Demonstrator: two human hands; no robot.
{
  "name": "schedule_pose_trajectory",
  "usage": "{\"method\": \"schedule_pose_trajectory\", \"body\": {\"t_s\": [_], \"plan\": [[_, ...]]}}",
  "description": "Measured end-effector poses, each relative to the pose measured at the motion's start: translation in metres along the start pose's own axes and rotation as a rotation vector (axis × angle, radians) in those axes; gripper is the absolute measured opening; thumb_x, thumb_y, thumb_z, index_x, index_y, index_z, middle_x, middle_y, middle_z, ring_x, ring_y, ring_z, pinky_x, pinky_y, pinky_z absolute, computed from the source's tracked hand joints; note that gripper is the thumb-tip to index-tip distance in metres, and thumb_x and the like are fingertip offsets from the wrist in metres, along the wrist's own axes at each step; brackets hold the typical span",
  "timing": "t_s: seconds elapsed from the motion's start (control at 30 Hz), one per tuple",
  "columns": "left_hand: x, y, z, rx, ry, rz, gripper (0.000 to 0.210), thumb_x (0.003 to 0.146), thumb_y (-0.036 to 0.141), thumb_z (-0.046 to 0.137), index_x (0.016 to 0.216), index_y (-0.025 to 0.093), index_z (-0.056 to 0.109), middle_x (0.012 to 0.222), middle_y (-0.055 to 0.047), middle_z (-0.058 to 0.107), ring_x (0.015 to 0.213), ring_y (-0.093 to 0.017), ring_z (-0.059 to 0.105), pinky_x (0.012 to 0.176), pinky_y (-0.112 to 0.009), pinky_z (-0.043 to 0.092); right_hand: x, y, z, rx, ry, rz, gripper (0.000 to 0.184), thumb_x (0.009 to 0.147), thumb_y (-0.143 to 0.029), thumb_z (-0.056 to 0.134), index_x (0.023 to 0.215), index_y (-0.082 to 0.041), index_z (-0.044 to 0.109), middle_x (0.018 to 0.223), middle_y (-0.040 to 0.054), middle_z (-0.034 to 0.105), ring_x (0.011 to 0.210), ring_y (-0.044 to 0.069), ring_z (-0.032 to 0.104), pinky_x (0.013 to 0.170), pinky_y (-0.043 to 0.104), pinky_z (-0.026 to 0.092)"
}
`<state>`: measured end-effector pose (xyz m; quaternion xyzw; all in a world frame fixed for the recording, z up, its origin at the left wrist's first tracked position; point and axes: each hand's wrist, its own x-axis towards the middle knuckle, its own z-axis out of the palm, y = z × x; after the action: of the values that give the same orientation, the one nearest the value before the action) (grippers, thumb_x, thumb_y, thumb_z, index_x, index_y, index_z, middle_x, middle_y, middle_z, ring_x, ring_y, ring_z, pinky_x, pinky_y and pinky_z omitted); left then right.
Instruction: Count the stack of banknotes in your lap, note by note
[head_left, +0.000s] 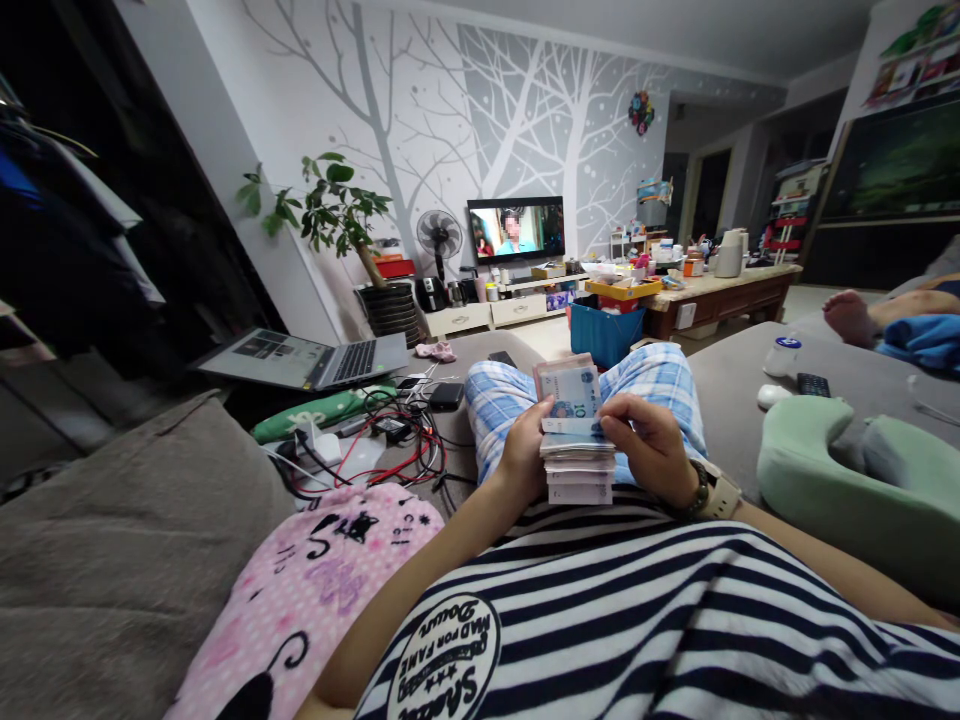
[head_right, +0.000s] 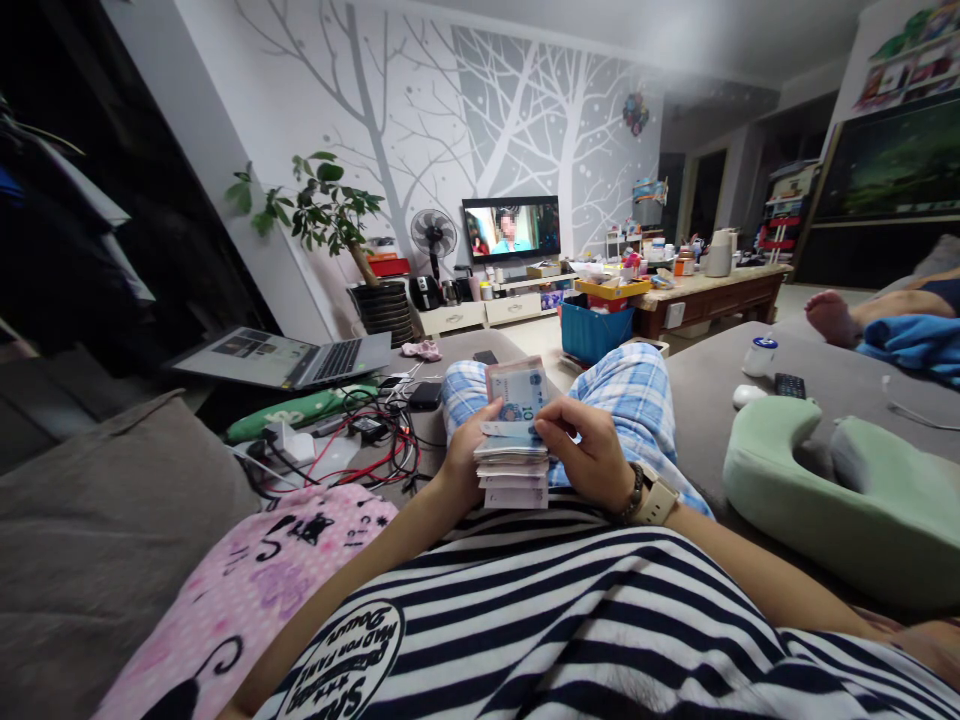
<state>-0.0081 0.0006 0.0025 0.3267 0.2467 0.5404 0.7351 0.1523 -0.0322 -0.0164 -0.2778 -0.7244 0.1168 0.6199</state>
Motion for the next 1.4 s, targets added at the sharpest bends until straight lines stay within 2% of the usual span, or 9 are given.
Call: {"method": "schedule_pose_trajectory", "body": {"t_s": [0.23,0.47,0.77,0.87,0.97,1.1,1.2,1.3,1.4], "plan": [[-0.003,0.003,0.010,0.075,0.151,0.080,0.009,0.079,0.020,0.073,0.078,0.011,0.070,0.072,-0.005,0.074,0.077,-0.023,0.072,0.072,-0.031,0.056,0.001,-0.001,-0.002,0.043,-0.067,-0.070,0.020,0.098,-0.032,0.056,0.083,-0.022,0.065,0.074,0.0021,0.064,0.070,0.018,0.058,0.064,0.032,0.045],[-0.002,0.001,0.010,0.067,0.107,0.077,0.013,0.079,0.022,0.075,0.079,0.010,0.071,0.072,-0.005,0.074,0.079,-0.022,0.072,0.076,-0.031,0.055,0.003,-0.002,-0.002,0.076,-0.099,-0.135,0.022,0.099,-0.031,0.055,0.081,-0.022,0.065,0.078,0.0033,0.068,0.073,0.019,0.061,0.068,0.034,0.048],[-0.002,0.000,0.007,0.083,0.145,0.104,0.011,0.071,0.019,0.079,0.071,0.012,0.069,0.066,-0.003,0.071,0.076,-0.022,0.070,0.072,-0.030,0.053,0.004,-0.005,-0.002,0.151,-0.144,-0.190,0.030,0.101,-0.028,0.051,0.075,-0.020,0.065,0.076,0.0049,0.068,0.068,0.017,0.061,0.063,0.031,0.046],[-0.007,0.000,0.008,0.066,0.171,0.129,0.011,0.071,0.015,0.078,0.066,0.013,0.068,0.058,0.000,0.066,0.064,-0.016,0.064,0.068,-0.026,0.049,0.004,-0.001,0.000,0.119,-0.052,-0.129,0.029,0.096,-0.030,0.061,0.069,-0.021,0.060,0.071,0.0027,0.064,0.064,0.016,0.056,0.061,0.031,0.043],[-0.009,-0.001,0.006,0.061,0.150,0.130,0.013,0.069,0.014,0.078,0.064,0.013,0.066,0.056,0.002,0.063,0.055,-0.012,0.059,0.064,-0.025,0.046,0.003,0.005,0.003,0.069,0.076,0.018,0.033,0.091,-0.034,0.069,0.064,-0.021,0.055,0.061,-0.0017,0.053,0.058,0.014,0.046,0.057,0.030,0.036],[-0.008,-0.003,0.002,0.086,0.012,0.046,0.013,0.067,0.020,0.078,0.075,0.014,0.070,0.063,-0.002,0.067,0.066,-0.021,0.067,0.068,-0.031,0.051,0.005,0.013,0.005,0.047,0.198,0.227,0.041,0.086,-0.041,0.073,0.060,-0.021,0.048,0.055,-0.0054,0.042,0.055,0.012,0.035,0.054,0.029,0.031],[-0.009,-0.003,0.001,0.100,-0.037,0.045,0.019,0.065,0.020,0.078,0.081,0.014,0.071,0.064,-0.002,0.067,0.066,-0.020,0.066,0.067,-0.031,0.051,0.008,0.016,0.005,0.080,0.199,0.306,0.043,0.087,-0.047,0.069,0.059,-0.021,0.049,0.054,-0.0053,0.043,0.054,0.011,0.036,0.054,0.029,0.030],[-0.010,-0.003,0.000,0.125,-0.028,0.058,0.017,0.063,0.019,0.079,0.075,0.013,0.068,0.060,0.001,0.063,0.055,-0.013,0.058,0.061,-0.026,0.046,0.010,0.015,0.005,0.101,0.183,0.317,0.042,0.089,-0.047,0.065,0.059,-0.021,0.050,0.055,-0.0043,0.047,0.055,0.012,0.040,0.055,0.029,0.032],[-0.010,-0.003,-0.001,0.120,-0.017,0.060,0.016,0.063,0.019,0.079,0.069,0.014,0.065,0.058,0.001,0.062,0.053,-0.012,0.056,0.059,-0.025,0.045,0.010,0.015,0.005,0.072,0.187,0.299,0.039,0.090,-0.043,0.064,0.060,-0.021,0.051,0.056,-0.0039,0.048,0.056,0.012,0.042,0.057,0.029,0.034]]}}
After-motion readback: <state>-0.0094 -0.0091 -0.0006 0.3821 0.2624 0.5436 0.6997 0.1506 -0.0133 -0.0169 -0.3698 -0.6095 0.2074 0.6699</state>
